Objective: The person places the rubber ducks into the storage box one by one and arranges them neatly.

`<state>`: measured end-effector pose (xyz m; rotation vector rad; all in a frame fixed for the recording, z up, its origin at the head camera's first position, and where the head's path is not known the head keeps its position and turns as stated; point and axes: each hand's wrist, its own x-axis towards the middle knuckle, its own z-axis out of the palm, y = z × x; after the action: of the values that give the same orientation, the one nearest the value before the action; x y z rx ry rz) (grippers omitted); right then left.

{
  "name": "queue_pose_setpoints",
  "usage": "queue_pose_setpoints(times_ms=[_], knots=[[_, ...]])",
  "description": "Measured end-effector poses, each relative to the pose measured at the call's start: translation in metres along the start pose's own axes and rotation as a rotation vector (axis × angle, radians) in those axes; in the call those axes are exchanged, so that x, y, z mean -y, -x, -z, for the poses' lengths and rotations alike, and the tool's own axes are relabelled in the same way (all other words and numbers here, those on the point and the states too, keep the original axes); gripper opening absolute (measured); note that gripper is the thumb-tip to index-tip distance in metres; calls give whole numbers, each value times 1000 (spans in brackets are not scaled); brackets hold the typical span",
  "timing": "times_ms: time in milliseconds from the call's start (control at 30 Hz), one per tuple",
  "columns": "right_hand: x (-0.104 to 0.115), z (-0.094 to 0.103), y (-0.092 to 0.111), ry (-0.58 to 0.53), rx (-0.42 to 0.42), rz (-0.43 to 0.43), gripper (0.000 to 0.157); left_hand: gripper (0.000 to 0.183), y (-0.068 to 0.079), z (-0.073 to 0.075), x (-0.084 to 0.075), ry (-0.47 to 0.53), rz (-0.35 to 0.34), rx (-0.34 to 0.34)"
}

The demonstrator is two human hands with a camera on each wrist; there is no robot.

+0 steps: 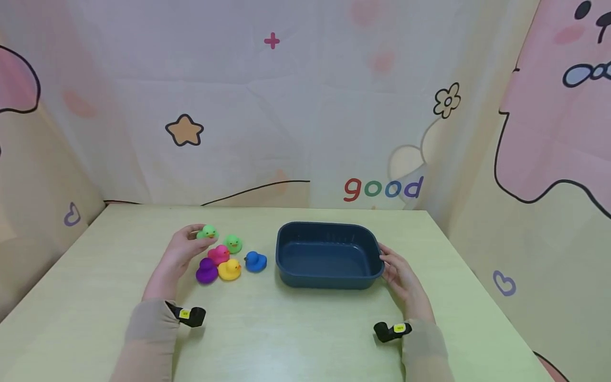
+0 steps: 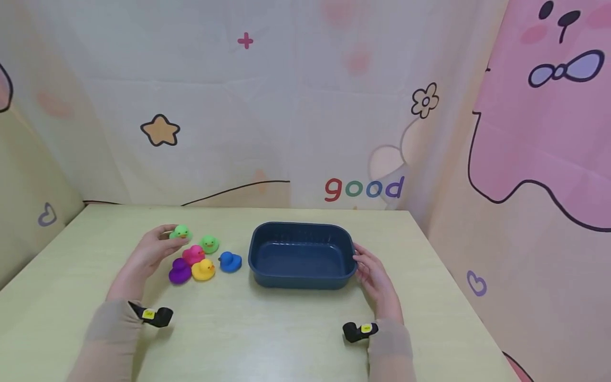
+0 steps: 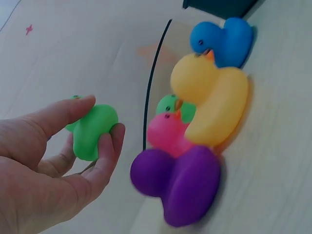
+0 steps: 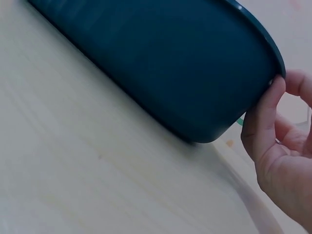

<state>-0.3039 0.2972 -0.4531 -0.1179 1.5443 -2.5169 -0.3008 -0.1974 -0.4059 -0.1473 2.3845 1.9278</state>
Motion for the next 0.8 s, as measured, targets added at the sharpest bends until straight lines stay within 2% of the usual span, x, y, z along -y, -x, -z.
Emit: queue_pose_setpoints(times_ms=[200,533,633,800], knots=[[1,0,0,-18,19,7,43,63,-1,-21,-8,22,10,-19],[3,0,0,-56,49,6,42,61,-6,-50,-25,168,4,33],[2,-1,1,-50,47,10,44,62,-10,-63,-33,190,2,58],[2,-1,1,-40,22,22,44,59,-18,-92,-48,246,-38,114]])
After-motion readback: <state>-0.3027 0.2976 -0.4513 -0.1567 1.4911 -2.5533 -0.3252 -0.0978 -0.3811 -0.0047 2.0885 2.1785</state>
